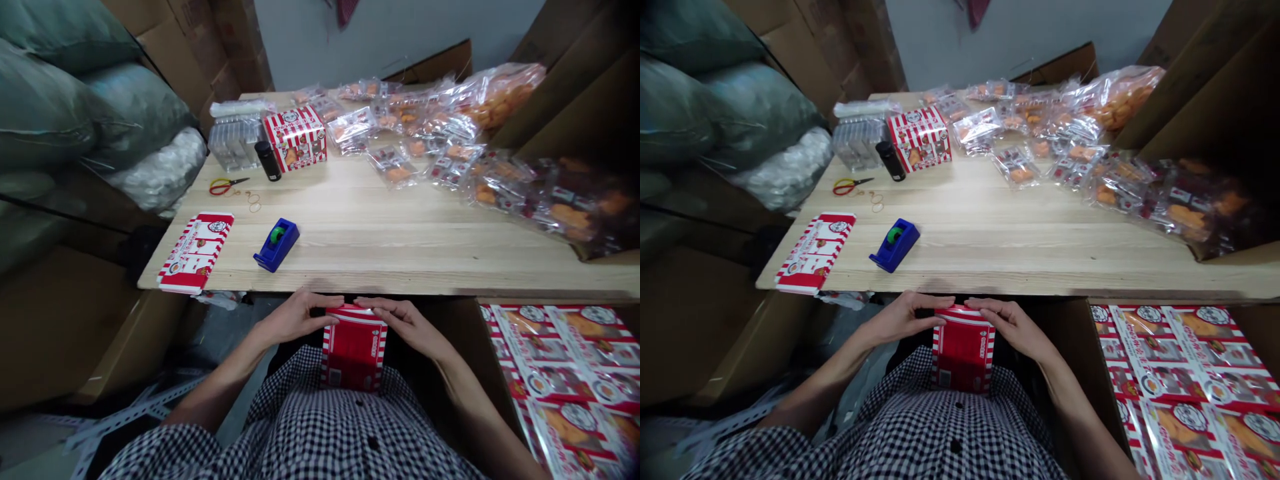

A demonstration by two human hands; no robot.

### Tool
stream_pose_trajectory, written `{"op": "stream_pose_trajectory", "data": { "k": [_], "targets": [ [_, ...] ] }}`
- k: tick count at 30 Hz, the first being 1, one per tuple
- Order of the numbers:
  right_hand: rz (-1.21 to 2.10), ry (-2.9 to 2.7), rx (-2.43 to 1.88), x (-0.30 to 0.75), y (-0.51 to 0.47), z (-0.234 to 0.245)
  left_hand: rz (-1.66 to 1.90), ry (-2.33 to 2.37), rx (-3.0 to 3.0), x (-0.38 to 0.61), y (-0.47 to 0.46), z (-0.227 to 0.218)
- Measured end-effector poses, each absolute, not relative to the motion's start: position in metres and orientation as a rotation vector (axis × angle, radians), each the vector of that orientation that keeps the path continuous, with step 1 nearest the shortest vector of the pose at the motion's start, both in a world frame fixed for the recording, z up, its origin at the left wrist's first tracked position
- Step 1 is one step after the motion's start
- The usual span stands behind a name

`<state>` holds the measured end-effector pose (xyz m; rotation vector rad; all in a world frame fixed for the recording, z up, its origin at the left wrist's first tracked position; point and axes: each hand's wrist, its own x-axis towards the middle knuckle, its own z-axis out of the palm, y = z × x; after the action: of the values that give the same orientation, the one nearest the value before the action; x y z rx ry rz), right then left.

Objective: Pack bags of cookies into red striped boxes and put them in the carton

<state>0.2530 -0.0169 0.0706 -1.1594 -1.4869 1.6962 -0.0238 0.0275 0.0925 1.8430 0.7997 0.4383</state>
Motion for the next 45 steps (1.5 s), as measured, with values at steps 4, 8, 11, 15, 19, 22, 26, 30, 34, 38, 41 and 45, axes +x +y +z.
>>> {"op": "stream_pose_trajectory", "data": {
  "k": [4,8,11,15,19,22,26,30,34,38,41,45],
  "targets": [
    [1.542,-1.597,-1.087,0.251,-0.031,0.072,0.507,0.858,1.683,-0.024,0.017,0.078],
    [1.469,-1.621,-1.083,0.250,-0.036,0.065,0.610,0.901,1.504,-0.017,0.010,0.062],
    [1.497,-1.549,-1.089,0.247,-0.032,0.058,0.691,0.943,1.435,-0.010,0.006,0.054],
    [1.497,-1.421,-1.172,0.236,-0.019,0.049,0.760,1.001,1.453,-0.002,0.002,0.049],
    [1.473,-1.442,-1.223,0.233,-0.007,0.038,0.777,1.090,1.558,-0.019,0.017,0.054],
    [1.503,-1.412,-1.236,0.237,-0.004,0.032,1.102,1.509,1.559,-0.060,0.048,0.061],
    [1.520,-1.374,-1.242,0.244,-0.005,0.031,1.161,1.871,1.412,-0.118,0.092,0.062],
    [1.430,-1.090,-1.323,0.257,0.005,0.035,1.001,1.745,1.315,-0.138,0.112,0.058],
    [1.225,-0.518,-1.318,0.276,0.030,0.032,0.952,1.614,1.177,-0.139,0.114,0.056],
    [1.198,-0.359,-1.256,0.288,0.052,0.018,1.017,1.540,1.018,-0.138,0.114,0.054],
    [1.250,-0.356,-1.253,0.290,0.058,0.006,1.098,1.474,0.932,-0.139,0.108,0.050],
    [1.345,-0.358,-1.221,0.290,0.059,-0.005,1.220,1.410,0.886,-0.141,0.091,0.039]
  ]
}}
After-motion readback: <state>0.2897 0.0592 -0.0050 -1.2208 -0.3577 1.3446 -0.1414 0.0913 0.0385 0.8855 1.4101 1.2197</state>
